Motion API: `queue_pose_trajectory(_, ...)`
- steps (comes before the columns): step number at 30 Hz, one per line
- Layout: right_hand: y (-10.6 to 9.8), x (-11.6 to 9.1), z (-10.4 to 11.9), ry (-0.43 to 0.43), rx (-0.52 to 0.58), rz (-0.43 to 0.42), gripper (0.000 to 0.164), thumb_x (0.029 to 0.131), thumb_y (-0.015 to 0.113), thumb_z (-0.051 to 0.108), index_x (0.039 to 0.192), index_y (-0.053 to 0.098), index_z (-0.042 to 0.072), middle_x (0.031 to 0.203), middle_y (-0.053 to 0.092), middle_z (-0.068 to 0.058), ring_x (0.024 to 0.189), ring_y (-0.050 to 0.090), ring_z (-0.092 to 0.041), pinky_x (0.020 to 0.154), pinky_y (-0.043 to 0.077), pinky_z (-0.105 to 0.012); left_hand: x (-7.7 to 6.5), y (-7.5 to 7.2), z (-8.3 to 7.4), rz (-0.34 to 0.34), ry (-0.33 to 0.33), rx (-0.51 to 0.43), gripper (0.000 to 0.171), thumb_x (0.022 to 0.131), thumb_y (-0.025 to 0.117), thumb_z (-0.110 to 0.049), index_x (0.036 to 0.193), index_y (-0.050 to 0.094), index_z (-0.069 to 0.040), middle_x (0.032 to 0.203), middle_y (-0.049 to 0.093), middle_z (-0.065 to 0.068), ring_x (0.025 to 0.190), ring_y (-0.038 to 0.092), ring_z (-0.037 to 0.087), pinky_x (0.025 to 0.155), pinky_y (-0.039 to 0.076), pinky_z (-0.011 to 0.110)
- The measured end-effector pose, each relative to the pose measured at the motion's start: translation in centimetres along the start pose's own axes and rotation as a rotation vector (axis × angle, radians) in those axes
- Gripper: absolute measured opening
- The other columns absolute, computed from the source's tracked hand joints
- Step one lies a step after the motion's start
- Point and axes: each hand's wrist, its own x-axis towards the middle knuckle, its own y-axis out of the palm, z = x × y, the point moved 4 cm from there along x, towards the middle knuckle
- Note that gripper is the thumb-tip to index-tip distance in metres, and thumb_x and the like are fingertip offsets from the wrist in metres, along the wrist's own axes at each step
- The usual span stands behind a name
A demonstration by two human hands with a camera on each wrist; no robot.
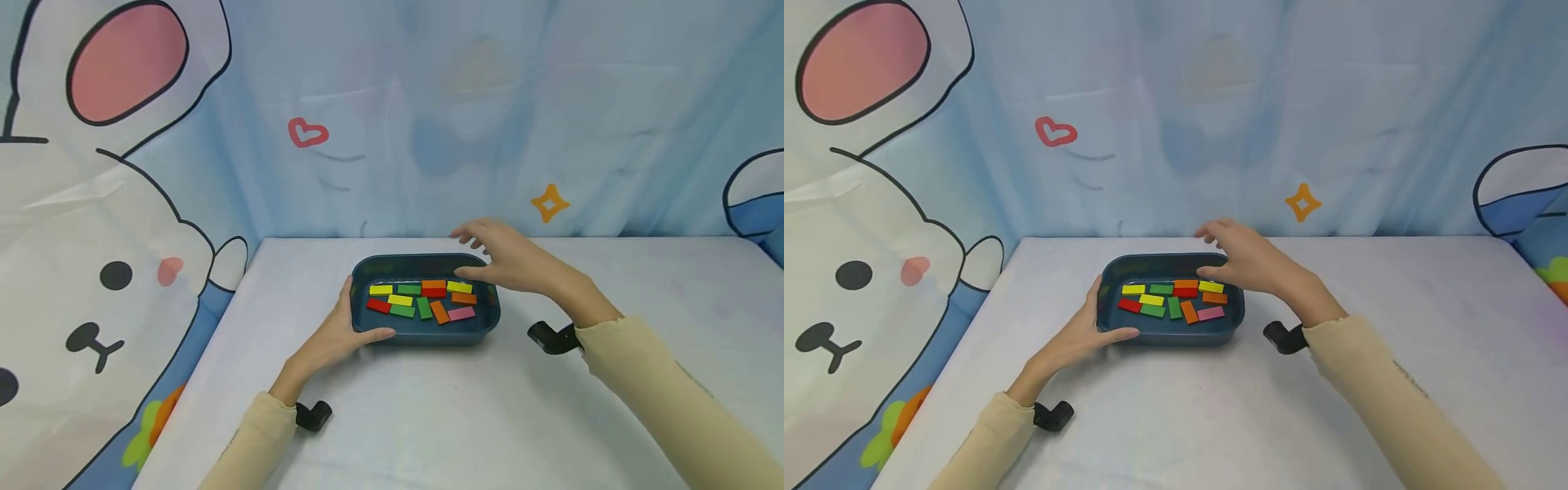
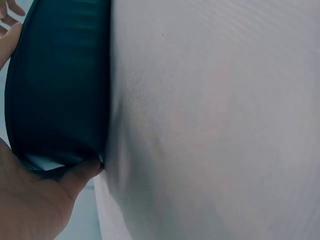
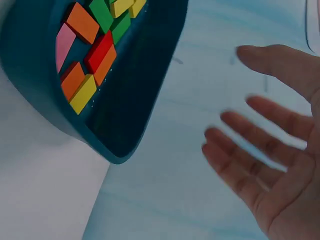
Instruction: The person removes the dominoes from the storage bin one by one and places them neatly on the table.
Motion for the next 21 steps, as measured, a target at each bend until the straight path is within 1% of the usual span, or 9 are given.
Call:
queue_pose_trajectory(2,0.5,1.2,0.3,-0.040,-0.015,0.069,0.046,0.093,0.081,0.013,0.133,0.064,-0.003,0.124,0.066,-0.019,0.110,0.064,-0.036,0.093,0.056,-0.052,0.1,0.0,0.0,0.004,0.002,-0.009,0.134,0.082,0.083,-0.061,0.168,-0.010,-0.017,0.176,0.006,0.009,0.159,0.018,0.033,0.122,0.024,0.064)
queue_pose_trajectory(4,1.0,2.3,0.5,-0.071,-0.030,0.149,0.035,0.091,0.082,0.009,0.121,0.069,-0.004,0.113,0.070,-0.015,0.100,0.066,-0.031,0.089,0.058,-0.048,0.1,0.0,0.1,0.007,-0.005,-0.014,0.134,0.083,0.083,-0.061,0.168,-0.011,-0.019,0.176,0.006,0.008,0.159,0.018,0.032,0.123,0.023,0.063)
queue_pose_trajectory(6,1.3,3.3,0.9,-0.084,-0.052,0.227,0.027,0.089,0.083,0.007,0.112,0.072,-0.003,0.104,0.071,-0.012,0.092,0.067,-0.025,0.085,0.059,-0.044,0.2,0.0,0.1,0.008,-0.010,-0.020,0.134,0.083,0.083,-0.061,0.168,-0.011,-0.019,0.176,0.007,0.008,0.159,0.018,0.032,0.123,0.023,0.062)
queue_pose_trajectory(9,2.0,4.6,1.2,-0.077,-0.099,0.340,0.019,0.087,0.084,0.006,0.103,0.075,0.000,0.095,0.073,-0.008,0.085,0.066,-0.020,0.081,0.060,-0.040,0.2,0.0,0.2,0.008,-0.019,-0.019,0.134,0.083,0.083,-0.060,0.168,-0.012,-0.020,0.176,0.007,0.007,0.159,0.018,0.031,0.124,0.023,0.061)
queue_pose_trajectory(11,2.7,5.2,1.2,-0.053,-0.128,0.424,0.016,0.086,0.085,0.004,0.101,0.077,0.003,0.094,0.074,-0.007,0.084,0.066,-0.019,0.078,0.060,-0.037,0.3,0.0,0.1,0.009,-0.022,-0.020,0.134,0.083,0.083,-0.059,0.168,-0.012,-0.019,0.175,0.008,0.007,0.159,0.019,0.031,0.124,0.023,0.061)
queue_pose_trajectory(13,3.8,5.7,1.0,-0.015,-0.151,0.513,0.016,0.087,0.083,0.002,0.101,0.078,0.004,0.097,0.074,-0.006,0.086,0.066,-0.018,0.079,0.060,-0.035,0.3,0.0,0.1,0.011,-0.023,-0.020,0.133,0.084,0.084,-0.056,0.168,-0.013,-0.019,0.175,0.008,0.007,0.159,0.018,0.030,0.124,0.023,0.061)
queue_pose_trajectory(16,5.4,6.1,0.4,0.055,-0.189,0.618,0.018,0.086,0.082,-0.001,0.102,0.078,0.006,0.101,0.073,-0.005,0.089,0.065,-0.019,0.081,0.061,-0.034,0.3,-0.1,0.1,0.017,-0.023,-0.023,0.135,0.083,0.084,-0.059,0.168,-0.013,-0.019,0.175,0.007,0.006,0.159,0.018,0.030,0.124,0.023,0.060)
queue_pose_trajectory(18,6.3,6.3,0.0,0.099,-0.229,0.648,0.017,0.086,0.083,0.000,0.100,0.079,0.007,0.100,0.072,-0.003,0.091,0.064,-0.020,0.082,0.061,-0.034,0.3,-0.2,0.2,0.015,-0.020,-0.025,0.135,0.083,0.084,-0.060,0.168,-0.013,-0.020,0.176,0.007,0.006,0.159,0.018,0.030,0.124,0.023,0.060)
queue_pose_trajectory(21,7.2,6.2,-0.3,0.151,-0.288,0.667,0.016,0.084,0.087,0.004,0.096,0.077,0.009,0.098,0.070,-0.002,0.090,0.062,-0.021,0.080,0.060,-0.034,0.2,-0.1,0.3,0.013,-0.025,-0.022,0.136,0.082,0.083,-0.062,0.168,-0.013,-0.020,0.175,0.007,0.007,0.159,0.019,0.030,0.124,0.023,0.060)
